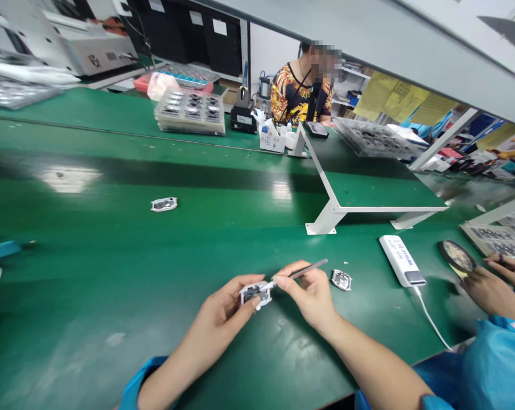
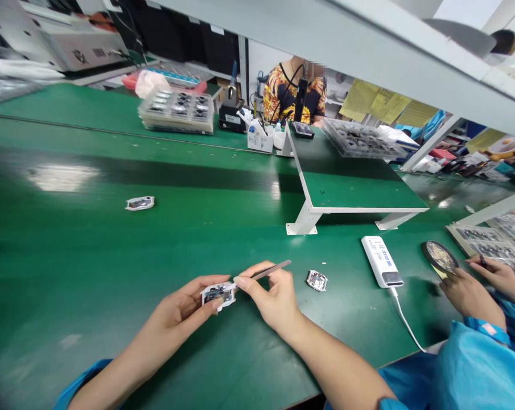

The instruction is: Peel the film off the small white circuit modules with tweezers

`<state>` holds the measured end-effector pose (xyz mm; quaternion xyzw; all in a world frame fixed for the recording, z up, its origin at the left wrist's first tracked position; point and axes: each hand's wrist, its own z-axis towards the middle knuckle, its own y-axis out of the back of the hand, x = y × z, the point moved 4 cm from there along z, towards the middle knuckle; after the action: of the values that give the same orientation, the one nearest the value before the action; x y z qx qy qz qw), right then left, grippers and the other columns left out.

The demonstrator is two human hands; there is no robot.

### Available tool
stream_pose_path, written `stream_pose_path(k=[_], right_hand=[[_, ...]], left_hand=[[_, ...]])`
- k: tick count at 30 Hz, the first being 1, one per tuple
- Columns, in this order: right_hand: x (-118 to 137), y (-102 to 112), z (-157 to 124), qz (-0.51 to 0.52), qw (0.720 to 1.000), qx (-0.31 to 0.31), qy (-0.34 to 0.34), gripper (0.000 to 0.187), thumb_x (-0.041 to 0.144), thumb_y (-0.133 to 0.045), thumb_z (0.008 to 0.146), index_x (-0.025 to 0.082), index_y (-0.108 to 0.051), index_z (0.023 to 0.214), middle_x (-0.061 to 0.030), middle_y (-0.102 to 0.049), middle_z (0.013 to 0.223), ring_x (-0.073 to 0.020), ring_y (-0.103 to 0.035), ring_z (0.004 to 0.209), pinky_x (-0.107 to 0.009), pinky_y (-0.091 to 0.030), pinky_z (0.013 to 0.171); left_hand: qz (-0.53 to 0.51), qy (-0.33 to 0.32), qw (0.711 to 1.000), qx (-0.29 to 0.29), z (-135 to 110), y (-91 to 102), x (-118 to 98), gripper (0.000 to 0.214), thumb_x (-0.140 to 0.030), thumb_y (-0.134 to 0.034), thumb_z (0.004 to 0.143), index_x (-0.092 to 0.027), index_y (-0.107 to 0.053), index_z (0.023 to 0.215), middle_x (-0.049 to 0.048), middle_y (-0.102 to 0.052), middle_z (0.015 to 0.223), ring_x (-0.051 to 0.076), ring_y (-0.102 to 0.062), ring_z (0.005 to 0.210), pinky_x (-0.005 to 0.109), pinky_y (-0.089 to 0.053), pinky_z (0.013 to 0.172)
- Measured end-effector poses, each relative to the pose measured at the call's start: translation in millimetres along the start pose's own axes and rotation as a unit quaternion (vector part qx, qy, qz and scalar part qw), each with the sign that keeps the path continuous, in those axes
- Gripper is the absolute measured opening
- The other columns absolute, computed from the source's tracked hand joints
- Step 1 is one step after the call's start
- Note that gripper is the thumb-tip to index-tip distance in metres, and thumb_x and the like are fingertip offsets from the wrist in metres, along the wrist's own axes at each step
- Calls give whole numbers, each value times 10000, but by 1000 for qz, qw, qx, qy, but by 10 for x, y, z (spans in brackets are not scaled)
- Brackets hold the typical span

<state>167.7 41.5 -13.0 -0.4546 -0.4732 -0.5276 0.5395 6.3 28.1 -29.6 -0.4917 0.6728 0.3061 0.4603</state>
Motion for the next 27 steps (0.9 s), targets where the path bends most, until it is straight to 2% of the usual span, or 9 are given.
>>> stream_pose_path(k=[11, 16, 22, 27], right_hand=[[53, -17, -20, -35, 998, 25, 39, 92, 261, -686, 790, 173, -659, 786, -45, -693, 773, -163, -652, 731, -291, -505, 697], [68, -20, -26, -45, 998, 24, 38, 82, 249, -682, 790, 170, -659, 784, -40, -697, 767, -160, -658, 717, -281, -505, 686], [57, -38, -44, -61, 998, 10, 27, 108, 274, -684, 793, 169, -667, 773, -42, -701, 761, -163, -659, 723, -277, -505, 684], [121, -52, -60, -85, 992, 18, 89, 52, 227, -688, 794, 176, -678, 790, -51, -705, 790, -174, -654, 756, -319, -497, 747]], left_hand=[[22, -4, 1000, 9, -14, 5, -24, 558, -474, -613, 709, -139, -511, 1143, 66, -636, 1025, 103, -558, 893, 161, -434, 788], [30, -2, 999, -19, -4, 10, -45, 548, -498, -561, 735, -136, -528, 1145, 40, -618, 898, 66, -502, 714, 154, -415, 658], [30, -22, 998, -48, 24, -21, 25, 523, -545, -533, 748, -125, -548, 1060, 1, -538, 737, 45, -439, 620, 144, -370, 574], [4, -7, 998, -65, 36, -25, 55, 527, -538, -558, 729, -126, -547, 1057, -8, -526, 743, 31, -423, 595, 137, -366, 561]])
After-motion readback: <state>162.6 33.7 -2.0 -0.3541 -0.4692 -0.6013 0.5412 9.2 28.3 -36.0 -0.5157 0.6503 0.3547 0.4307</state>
